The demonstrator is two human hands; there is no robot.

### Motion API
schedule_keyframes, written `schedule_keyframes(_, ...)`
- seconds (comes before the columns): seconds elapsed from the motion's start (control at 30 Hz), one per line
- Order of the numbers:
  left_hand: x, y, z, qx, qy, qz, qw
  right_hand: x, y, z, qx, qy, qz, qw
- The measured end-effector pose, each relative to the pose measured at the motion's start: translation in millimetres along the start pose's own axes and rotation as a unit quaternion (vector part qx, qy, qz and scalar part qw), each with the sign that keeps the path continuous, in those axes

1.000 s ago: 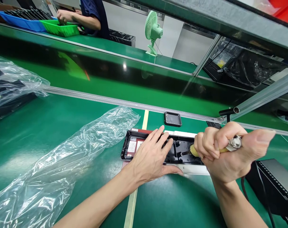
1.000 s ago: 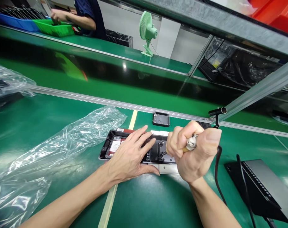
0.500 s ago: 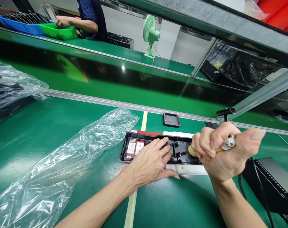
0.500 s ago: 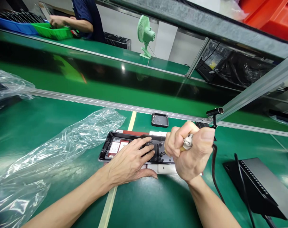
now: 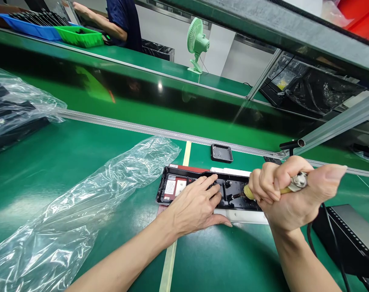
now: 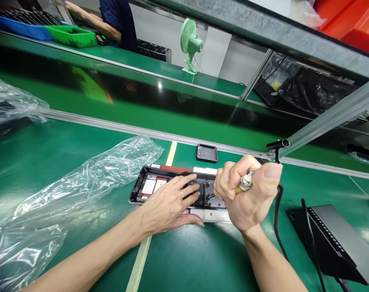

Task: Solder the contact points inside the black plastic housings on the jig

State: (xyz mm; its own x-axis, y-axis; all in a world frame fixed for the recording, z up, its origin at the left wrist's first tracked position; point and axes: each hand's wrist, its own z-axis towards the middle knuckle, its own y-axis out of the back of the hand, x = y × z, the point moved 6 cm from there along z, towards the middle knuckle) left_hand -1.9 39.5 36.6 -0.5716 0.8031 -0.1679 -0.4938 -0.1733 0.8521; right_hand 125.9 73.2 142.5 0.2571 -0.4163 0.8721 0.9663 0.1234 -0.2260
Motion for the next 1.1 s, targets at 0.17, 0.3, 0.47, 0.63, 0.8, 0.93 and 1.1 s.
schedule_keyframes(0.17,0.3,0.3,0.2,0.002,0.004,-0.004,1.0,0.4,-0.7,0.4,-0.002,0.0,0.006,1.0)
schedule_keyframes(0.3,0.9,-1.1,-0.3,0.006,0.008,-0.007,1.0,0.6,-0.1,0.2,-0.004,-0.002,0.011,1.0)
schedule_keyframes(0.47,0.8,-0.7,0.5,0.009,0.01,-0.011,1.0,0.5,0.9,-0.4,-0.007,-0.005,0.017,1.0)
schedule_keyframes(0.63,1.0,0.1,0.8,0.008,0.011,-0.013,1.0,0.5,2.6,-0.5,-0.005,-0.003,0.019,1.0)
schedule_keyframes(0.8,1.2,-0.1,1.0,-0.003,0.008,-0.012,1.0,0.7,3.0,-0.3,-0.007,-0.01,0.015,1.0)
schedule_keyframes(0.93,1.2,0.3,1.2,-0.004,0.01,-0.01,1.0,1.6,1.9,0.2,-0.012,-0.01,0.017,1.0)
schedule_keyframes(1.1,1.1,0.1,0.6,0.002,0.01,-0.011,1.0,1.7,2.4,0.0,-0.02,-0.016,0.009,1.0)
